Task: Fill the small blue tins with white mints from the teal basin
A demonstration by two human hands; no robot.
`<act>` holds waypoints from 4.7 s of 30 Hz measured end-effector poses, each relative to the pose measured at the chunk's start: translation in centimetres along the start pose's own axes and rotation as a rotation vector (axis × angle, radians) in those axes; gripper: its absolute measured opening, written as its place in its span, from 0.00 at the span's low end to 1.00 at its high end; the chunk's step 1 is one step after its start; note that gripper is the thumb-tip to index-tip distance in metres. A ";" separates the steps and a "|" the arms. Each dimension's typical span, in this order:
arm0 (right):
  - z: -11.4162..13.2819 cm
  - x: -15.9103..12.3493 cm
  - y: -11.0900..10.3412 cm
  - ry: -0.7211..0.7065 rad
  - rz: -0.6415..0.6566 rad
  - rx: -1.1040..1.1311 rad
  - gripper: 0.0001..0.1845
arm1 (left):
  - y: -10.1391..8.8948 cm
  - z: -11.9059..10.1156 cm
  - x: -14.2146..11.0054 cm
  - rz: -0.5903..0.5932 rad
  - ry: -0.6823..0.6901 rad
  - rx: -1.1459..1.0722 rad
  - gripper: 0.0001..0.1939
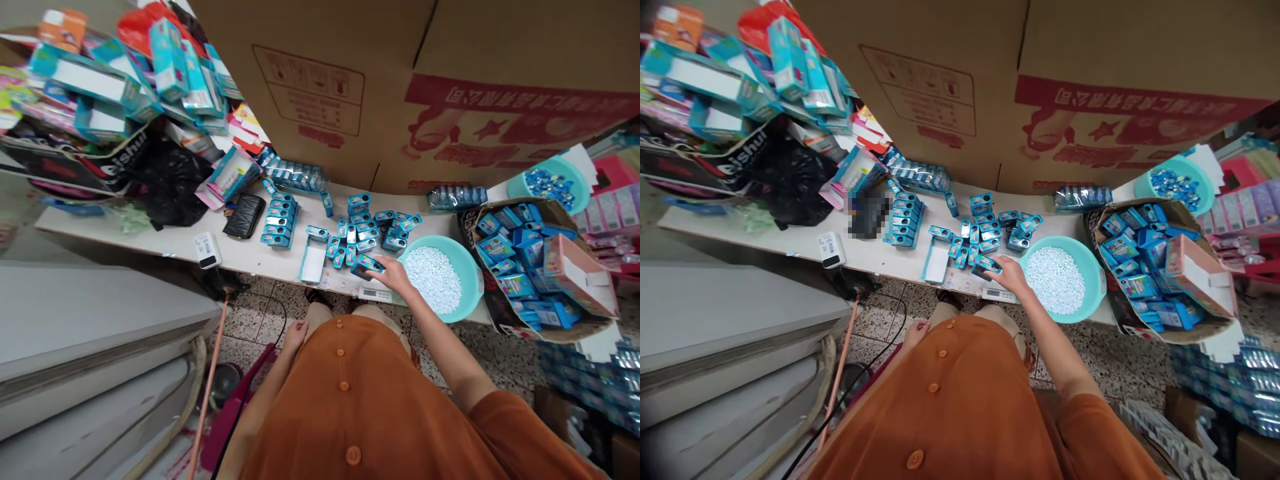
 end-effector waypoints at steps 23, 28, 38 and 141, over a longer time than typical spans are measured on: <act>11.0 14.5 12.7 0.062 0.018 -0.056 0.20 | -2.3 -7.6 6.4 -0.092 0.799 0.310 0.18; 9.9 14.3 13.3 0.099 0.103 -0.192 0.18 | -1.7 -7.4 7.7 -0.021 0.727 0.450 0.25; 10.1 15.9 13.8 0.074 0.055 -0.267 0.15 | -1.7 -6.3 8.2 0.070 0.719 0.507 0.30; -8.8 -7.9 0.4 0.307 -0.518 -0.016 0.27 | 5.1 -12.9 0.8 0.244 0.854 0.345 0.15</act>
Point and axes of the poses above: each hand's wrist, its own x-axis towards the middle knuckle, its own y-axis out of the palm, z = x × y, the point moved 4 cm from there along x, towards the middle knuckle, and after that the axes turned 6 degrees about x, right-handed, at the moved point
